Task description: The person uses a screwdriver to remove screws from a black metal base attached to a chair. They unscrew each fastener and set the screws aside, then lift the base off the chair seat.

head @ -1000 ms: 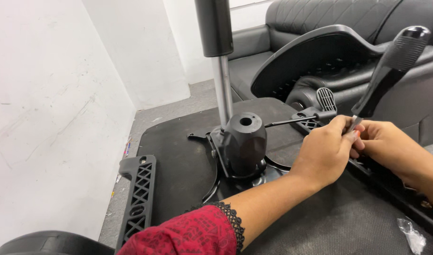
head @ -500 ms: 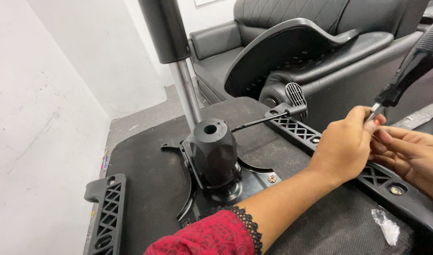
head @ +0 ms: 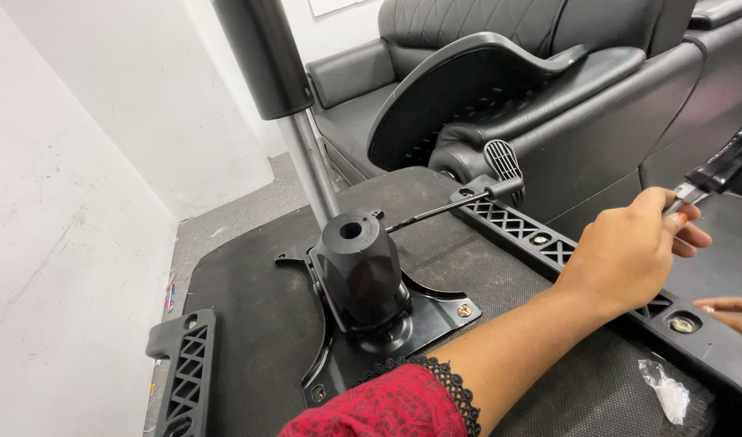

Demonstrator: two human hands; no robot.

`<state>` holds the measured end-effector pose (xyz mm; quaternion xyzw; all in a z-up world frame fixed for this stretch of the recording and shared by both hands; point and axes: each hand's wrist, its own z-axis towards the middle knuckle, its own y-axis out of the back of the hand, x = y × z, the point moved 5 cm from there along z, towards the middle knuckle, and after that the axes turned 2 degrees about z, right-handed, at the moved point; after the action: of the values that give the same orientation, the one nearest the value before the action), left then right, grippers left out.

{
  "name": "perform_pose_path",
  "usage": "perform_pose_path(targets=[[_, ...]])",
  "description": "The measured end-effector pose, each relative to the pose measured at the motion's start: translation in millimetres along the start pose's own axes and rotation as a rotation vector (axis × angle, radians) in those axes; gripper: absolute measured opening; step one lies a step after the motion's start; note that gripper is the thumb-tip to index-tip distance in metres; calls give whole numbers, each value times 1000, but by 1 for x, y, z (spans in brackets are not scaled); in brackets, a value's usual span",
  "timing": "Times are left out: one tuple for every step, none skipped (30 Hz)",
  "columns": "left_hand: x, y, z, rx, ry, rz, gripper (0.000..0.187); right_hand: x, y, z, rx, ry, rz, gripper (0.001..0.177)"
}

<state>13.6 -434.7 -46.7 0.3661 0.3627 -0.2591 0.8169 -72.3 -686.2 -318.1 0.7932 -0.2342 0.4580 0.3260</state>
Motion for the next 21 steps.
perform_pose_path(targets=[[1, -1, 1, 6, -4, -4, 25, -8, 2, 1, -4, -19, -9, 35], [1, -2, 2, 12, -7, -8, 25, -16, 2, 2, -6, -38, -16, 35], [2, -2, 2, 18, -11, -11, 25, -22, 1, 3, -4, -51, -19, 35], [3, -3, 2, 20, -8, -17, 25, -26, 1, 4, -6, -59, -22, 36], [4, -3, 1, 23, -6, -23, 25, -31, 1, 5, -3, -71, -20, 36], [4, -4, 1, 24, -4, -28, 25, -34, 1, 6, -3, -80, -17, 36], [5, -4, 1, 24, -7, -28, 25, -37, 1, 6, -2, -88, -17, 36], [5, -3, 0, 25, -10, -27, 26, -39, 1, 6, -1, -94, -14, 37], [5, -3, -1, 25, -14, -26, 26, -40, 1, 7, 0, -96, -12, 37], [5, -3, -1, 27, -12, -28, 26, -38, 1, 9, 2, -93, -5, 37], [6, -4, 0, 29, -11, -29, 26, -37, 0, 10, 6, -92, -3, 38], [5, -3, 0, 29, -10, -30, 26, -34, -1, 12, 11, -88, 2, 38], [5, -3, 0, 32, -9, -28, 26, -29, -1, 14, 14, -82, 12, 38], [5, -3, 0, 32, -8, -25, 26, -23, -2, 16, 19, -75, 17, 39], [5, -2, 0, 32, -8, -22, 26, -14, -3, 20, 27, -61, 27, 39], [4, 0, -1, 25, -14, -15, 26, -4, -4, 22, 32, -40, 43, 39], [3, 3, -2, 18, -20, -9, 26, 6, -6, 23, 35, -24, 55, 40], [2, 4, -4, 10, -24, -4, 26, 17, -7, 23, 45, -7, 72, 40], [0, 6, -5, 0, -37, -14, 26, 31, -9, 24, 58, 22, 102, 40], [-2, 9, -6, -10, -51, -25, 25, 46, -11, 22, 71, 49, 128, 41], [-4, 12, -8, -21, -65, -35, 25, 64, -14, 19, 83, 83, 157, 41]])
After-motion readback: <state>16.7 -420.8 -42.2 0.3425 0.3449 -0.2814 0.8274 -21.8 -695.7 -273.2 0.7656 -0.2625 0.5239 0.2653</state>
